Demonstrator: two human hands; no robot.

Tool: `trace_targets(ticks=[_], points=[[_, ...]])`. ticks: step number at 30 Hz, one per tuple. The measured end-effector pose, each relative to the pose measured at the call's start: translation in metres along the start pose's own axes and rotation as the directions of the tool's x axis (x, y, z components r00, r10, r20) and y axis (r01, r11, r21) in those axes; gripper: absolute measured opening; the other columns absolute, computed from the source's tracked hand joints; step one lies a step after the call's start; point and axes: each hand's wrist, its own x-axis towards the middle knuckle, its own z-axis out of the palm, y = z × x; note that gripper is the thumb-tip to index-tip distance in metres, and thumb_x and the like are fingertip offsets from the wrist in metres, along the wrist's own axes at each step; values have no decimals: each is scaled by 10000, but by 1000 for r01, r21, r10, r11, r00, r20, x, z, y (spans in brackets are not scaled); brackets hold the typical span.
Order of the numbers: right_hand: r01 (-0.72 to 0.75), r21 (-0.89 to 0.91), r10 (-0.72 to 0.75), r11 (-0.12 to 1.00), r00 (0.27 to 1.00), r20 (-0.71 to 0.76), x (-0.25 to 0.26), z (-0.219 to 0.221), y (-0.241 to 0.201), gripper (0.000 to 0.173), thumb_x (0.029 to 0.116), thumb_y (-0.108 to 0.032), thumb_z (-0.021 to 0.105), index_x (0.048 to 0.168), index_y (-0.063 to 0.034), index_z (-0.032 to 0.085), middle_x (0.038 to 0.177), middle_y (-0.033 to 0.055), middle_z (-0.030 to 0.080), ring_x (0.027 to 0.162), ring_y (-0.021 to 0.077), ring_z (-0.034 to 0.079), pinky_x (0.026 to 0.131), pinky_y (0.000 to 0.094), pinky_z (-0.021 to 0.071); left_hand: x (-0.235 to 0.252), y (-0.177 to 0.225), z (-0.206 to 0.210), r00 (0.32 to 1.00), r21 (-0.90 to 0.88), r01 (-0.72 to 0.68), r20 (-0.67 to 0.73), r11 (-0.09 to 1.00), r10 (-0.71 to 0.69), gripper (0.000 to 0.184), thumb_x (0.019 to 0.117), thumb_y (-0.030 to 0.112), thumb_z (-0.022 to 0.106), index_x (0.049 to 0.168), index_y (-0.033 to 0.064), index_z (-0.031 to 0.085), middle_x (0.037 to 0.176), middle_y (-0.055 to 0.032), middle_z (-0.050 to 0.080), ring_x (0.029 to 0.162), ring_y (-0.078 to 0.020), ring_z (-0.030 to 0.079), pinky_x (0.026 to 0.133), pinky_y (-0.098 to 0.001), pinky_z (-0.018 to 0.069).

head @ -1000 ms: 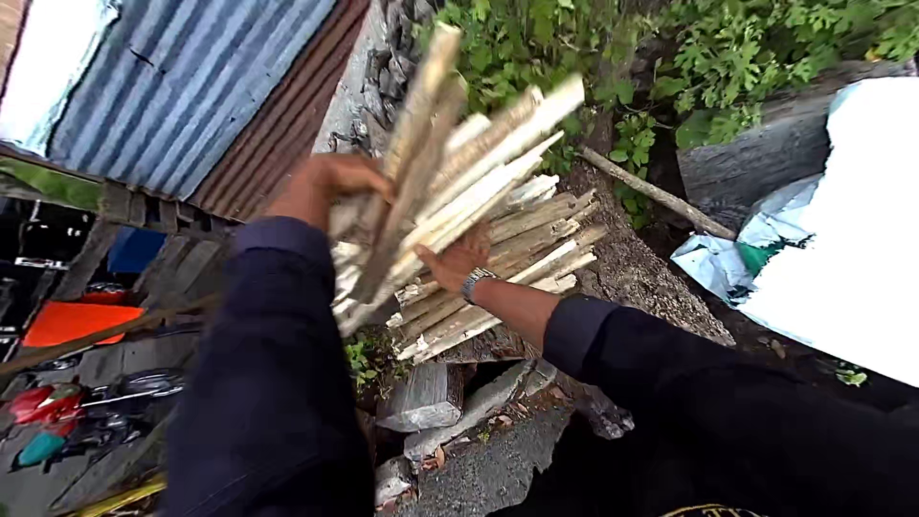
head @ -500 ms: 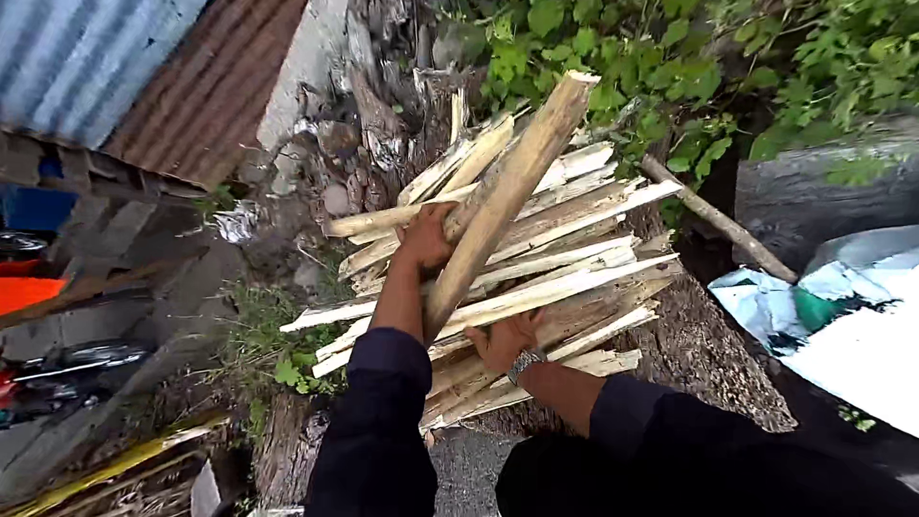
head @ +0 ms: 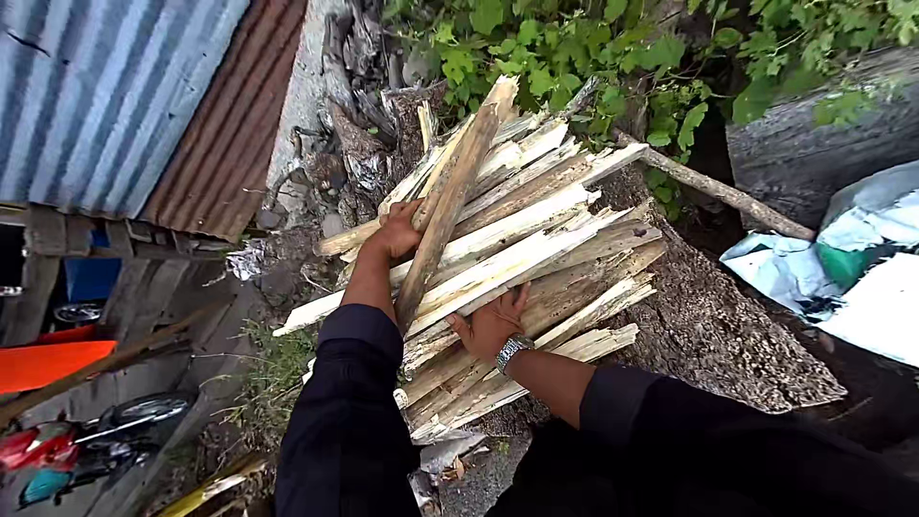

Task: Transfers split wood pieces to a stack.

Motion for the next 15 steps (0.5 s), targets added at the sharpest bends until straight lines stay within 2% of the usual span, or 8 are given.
trace_targets(ticks=[3,5,7,10,11,13,15], points=[[19,28,-18,999,999,-30,-2,1,0,1077,870,-911,180,1542,-125,484,1619,224,387,1554,486,169,1167,785,-82,1,-3,2,1000,38,-20,-14,999,21,850,880,339,748,1618,257,335,1630,-213,310,1427,-482,375,1058,-720,380],[32,40,-29,999,996,-79,-3,7,2,1079,861,-921,179,1550,-145,475,1629,217,374,1559,482,150,1162,795,-88,2,-5,5,999,67,-41,-24,997,43,865,882,370,737,1625,236,317,1627,-234,307,1438,-470,379,1078,-717,369],[29,42,-23,999,990,-141,-3,10,4,1103,847,-934,153,1561,-151,460,1645,209,349,1566,473,132,1176,784,-76,1,-3,4,997,127,-69,-30,990,73,889,846,379,745,1616,224,327,1580,-259,371,1401,-470,429,1056,-719,392],[11,56,6,998,958,-288,-6,22,10,1097,865,-918,176,1554,-113,464,1646,198,353,1575,431,154,1227,728,-10,-14,10,-3,989,268,-119,-53,956,138,852,818,304,798,1555,163,395,1321,-316,604,1205,-522,594,946,-758,457],[13,65,9,998,944,-330,-6,24,11,1072,883,-899,188,1549,-108,469,1648,189,354,1578,415,158,1238,709,12,-24,16,-10,985,316,-112,-90,942,147,830,798,250,812,1530,136,439,1253,-331,632,1161,-543,609,919,-778,458],[33,95,8,995,916,-402,-5,30,13,982,938,-834,200,1519,-107,514,1638,163,386,1582,388,170,1251,683,38,-46,22,-24,972,340,-88,-176,936,155,796,777,138,811,1502,128,483,1234,-331,639,1156,-555,606,913,-788,453],[61,127,4,990,887,-463,-3,33,16,901,985,-755,177,1503,-111,535,1626,132,417,1582,362,189,1259,663,49,-60,16,-33,947,336,-59,-279,940,159,776,763,109,790,1480,178,501,1237,-292,653,1141,-538,622,873,-789,471]])
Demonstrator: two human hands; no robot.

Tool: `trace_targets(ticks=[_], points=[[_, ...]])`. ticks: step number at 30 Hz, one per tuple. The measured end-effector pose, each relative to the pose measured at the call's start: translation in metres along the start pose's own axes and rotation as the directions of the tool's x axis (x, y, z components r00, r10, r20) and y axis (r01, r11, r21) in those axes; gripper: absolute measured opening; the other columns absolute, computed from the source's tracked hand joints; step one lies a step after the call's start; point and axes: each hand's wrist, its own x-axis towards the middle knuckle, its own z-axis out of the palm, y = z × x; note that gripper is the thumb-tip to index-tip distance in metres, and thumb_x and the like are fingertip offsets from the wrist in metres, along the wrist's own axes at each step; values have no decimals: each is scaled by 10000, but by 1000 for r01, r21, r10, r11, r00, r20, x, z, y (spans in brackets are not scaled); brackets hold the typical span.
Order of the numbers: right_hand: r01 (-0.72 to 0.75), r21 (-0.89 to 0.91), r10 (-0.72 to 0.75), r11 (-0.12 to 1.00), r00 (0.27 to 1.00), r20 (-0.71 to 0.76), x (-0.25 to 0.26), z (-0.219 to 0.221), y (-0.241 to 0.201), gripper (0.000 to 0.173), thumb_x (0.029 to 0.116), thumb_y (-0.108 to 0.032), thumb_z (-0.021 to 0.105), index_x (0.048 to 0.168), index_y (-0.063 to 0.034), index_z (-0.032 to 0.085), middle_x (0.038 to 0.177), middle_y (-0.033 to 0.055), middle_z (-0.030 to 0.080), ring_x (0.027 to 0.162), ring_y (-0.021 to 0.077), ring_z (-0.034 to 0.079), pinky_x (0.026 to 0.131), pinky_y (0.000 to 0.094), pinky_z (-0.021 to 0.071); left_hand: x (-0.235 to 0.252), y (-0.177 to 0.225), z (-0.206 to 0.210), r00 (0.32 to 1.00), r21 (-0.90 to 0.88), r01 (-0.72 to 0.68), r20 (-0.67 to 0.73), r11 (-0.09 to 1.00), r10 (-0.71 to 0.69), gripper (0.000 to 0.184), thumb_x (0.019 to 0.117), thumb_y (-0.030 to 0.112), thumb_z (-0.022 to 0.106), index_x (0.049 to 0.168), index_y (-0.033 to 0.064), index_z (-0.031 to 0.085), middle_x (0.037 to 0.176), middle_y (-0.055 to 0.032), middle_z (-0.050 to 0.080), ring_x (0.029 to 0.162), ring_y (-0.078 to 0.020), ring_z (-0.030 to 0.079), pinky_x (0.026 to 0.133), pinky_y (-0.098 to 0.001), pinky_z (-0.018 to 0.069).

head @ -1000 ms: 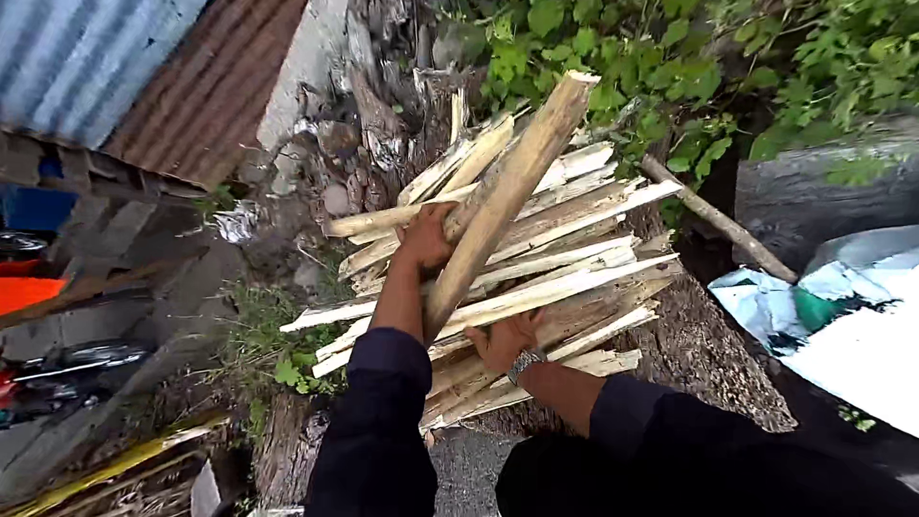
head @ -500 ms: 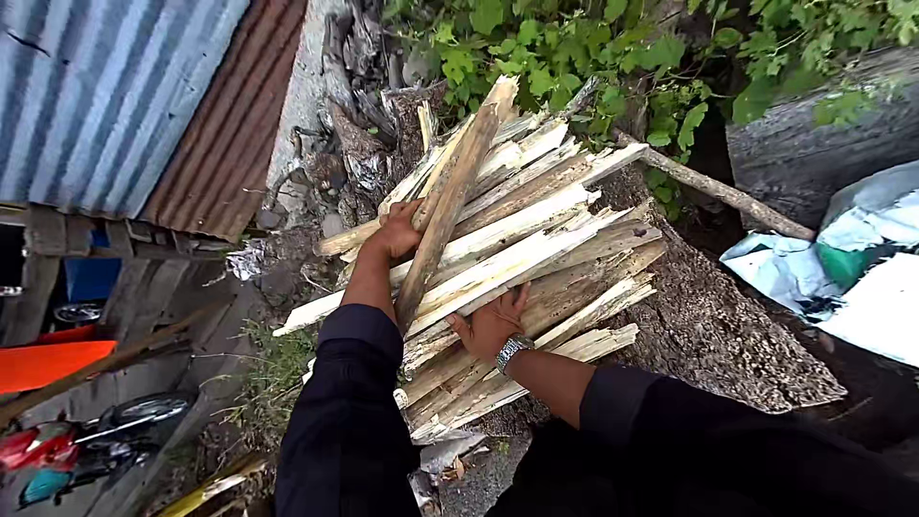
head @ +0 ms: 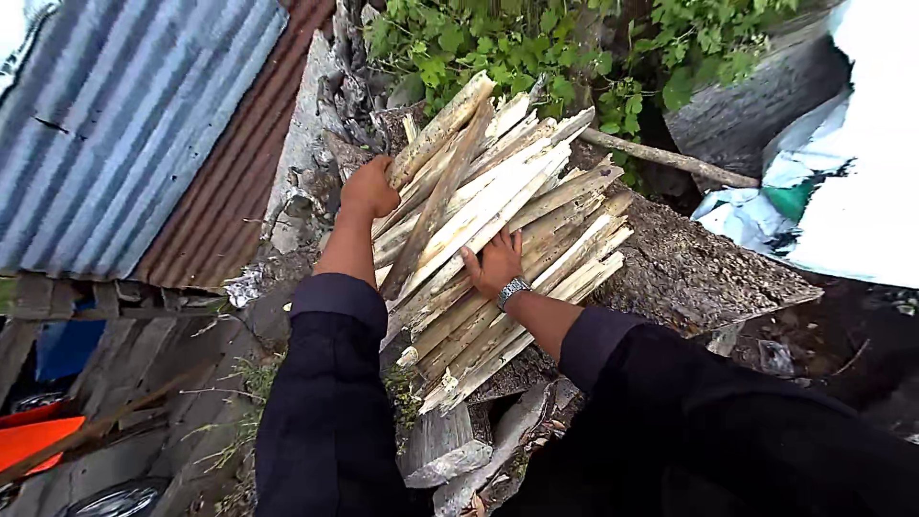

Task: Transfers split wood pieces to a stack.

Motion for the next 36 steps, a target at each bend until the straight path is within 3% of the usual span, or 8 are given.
trace_targets(ticks=[4,7,12,19,23,27,30,36], points=[[7,39,-3,999,996,-89,0,7,5,892,1014,-675,154,1492,-14,516,1606,206,418,1564,391,233,1265,647,62,-45,-7,-4,999,-226,-2,-42,974,-8,673,892,478,689,1479,192,526,1284,-223,660,1177,-450,633,938,-735,474],[-42,-3,42,999,998,-42,3,10,1,934,1005,-678,87,1525,1,462,1638,231,349,1580,400,171,1274,634,22,-65,12,13,987,-200,-22,149,980,53,1163,672,679,847,1566,125,352,1278,-272,638,1177,-460,627,963,-721,486],[-49,-37,52,998,996,66,5,-1,-5,936,1001,-689,85,1552,-16,430,1658,230,308,1588,411,111,1257,661,-17,-36,-13,-3,975,-218,-2,216,976,50,995,671,311,942,1489,59,436,1163,-282,667,1073,-463,659,905,-702,519],[-36,-49,42,998,989,143,10,-6,-6,1022,963,-745,45,1516,-11,492,1613,259,376,1554,487,183,1225,729,7,19,-72,-112,988,-221,-139,-91,965,122,895,648,60,890,1441,60,476,1217,-297,625,1104,-472,627,922,-699,507],[-36,-59,45,998,988,149,7,-6,-6,1068,947,-775,37,1527,15,463,1620,278,349,1558,493,152,1225,729,-11,90,-75,-90,987,-270,-141,-117,953,113,893,703,18,839,1487,57,413,1298,-307,589,1181,-463,601,981,-666,492],[-38,-13,40,999,990,135,6,-6,-6,1073,936,-800,50,1550,-10,437,1649,248,313,1575,461,112,1226,722,-27,145,-46,16,972,-107,53,233,993,-26,756,988,446,657,1585,83,369,1516,-293,468,1407,-500,432,1120,-726,328],[-71,-3,71,997,992,105,7,-3,-5,1069,930,-817,70,1566,-32,418,1676,207,281,1592,410,72,1242,696,-24,161,-23,72,951,96,129,270,987,-150,892,918,830,398,1465,148,577,1453,-255,561,1378,-494,478,1072,-786,329],[-126,49,129,991,991,-42,9,5,-12,1089,892,-881,235,1552,-41,444,1680,197,275,1600,364,84,1256,660,-4,115,1,19,941,-80,-164,286,983,181,856,1048,657,336,1660,96,130,1639,-251,316,1506,-459,317,1188,-703,246]])
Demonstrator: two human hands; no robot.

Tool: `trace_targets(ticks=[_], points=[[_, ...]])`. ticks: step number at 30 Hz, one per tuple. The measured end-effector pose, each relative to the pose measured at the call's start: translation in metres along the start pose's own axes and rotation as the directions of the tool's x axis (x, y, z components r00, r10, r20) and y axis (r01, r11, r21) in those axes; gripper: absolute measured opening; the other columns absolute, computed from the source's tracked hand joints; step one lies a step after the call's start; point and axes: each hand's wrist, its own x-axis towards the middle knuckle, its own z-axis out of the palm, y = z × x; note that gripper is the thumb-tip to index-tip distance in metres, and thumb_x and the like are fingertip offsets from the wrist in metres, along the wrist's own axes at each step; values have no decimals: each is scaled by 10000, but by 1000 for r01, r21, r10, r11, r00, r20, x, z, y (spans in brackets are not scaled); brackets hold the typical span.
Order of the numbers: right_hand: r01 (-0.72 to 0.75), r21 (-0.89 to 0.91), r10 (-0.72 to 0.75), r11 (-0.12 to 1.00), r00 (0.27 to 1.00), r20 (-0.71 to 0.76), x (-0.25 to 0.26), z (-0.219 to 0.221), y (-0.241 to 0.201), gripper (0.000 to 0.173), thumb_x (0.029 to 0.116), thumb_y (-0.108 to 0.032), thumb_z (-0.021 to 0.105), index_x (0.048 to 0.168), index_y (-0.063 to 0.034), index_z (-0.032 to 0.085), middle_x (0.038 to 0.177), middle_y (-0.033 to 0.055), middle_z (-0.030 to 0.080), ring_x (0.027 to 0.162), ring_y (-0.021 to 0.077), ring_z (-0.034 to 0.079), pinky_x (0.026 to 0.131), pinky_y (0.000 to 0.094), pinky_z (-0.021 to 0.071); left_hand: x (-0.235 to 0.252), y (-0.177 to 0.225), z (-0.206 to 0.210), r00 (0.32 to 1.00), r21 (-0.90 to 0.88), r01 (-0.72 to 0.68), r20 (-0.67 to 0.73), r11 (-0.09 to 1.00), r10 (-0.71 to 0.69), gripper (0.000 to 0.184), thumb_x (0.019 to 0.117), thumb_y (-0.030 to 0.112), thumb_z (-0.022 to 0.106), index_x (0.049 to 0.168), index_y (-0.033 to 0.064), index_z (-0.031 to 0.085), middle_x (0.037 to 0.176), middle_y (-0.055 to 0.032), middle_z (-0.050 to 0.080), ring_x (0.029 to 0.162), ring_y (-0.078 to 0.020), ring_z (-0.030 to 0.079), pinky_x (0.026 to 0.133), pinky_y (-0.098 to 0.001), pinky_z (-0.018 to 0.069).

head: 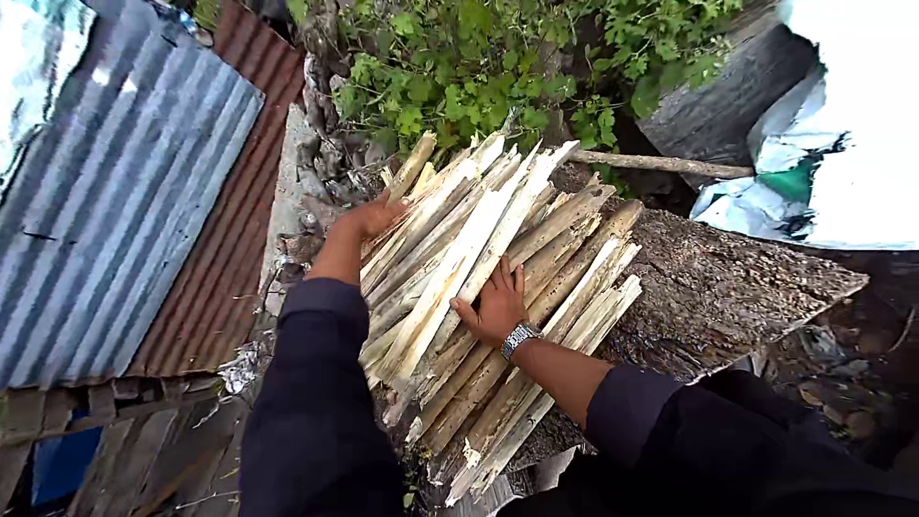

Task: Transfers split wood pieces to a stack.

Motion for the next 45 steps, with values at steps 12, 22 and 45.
trace_targets(ticks=[12,22,45], points=[[-24,34,31,999,970,-242,23,22,-16,955,980,-745,107,1589,-66,390,1719,130,199,1605,300,108,1226,703,32,-175,12,112,965,-69,-211,-176,975,196,1244,710,565,880,1659,320,113,1584,-166,419,1433,-400,429,1085,-754,349],[253,-10,-253,967,964,-77,-89,-79,73,702,1001,-572,469,1566,-156,455,1677,91,332,1571,302,244,1242,628,213,-168,20,117,966,-92,-158,-219,983,135,1198,657,292,931,1625,226,228,1524,-256,456,1335,-480,512,1010,-757,429],[-71,-163,67,984,997,-33,-185,-38,146,1011,837,-852,497,1659,-336,215,1738,157,66,1604,353,51,1261,637,145,-307,84,250,790,291,-340,-427,894,440,552,1058,439,465,1490,106,549,1576,-257,425,1450,-476,407,1160,-653,332]])
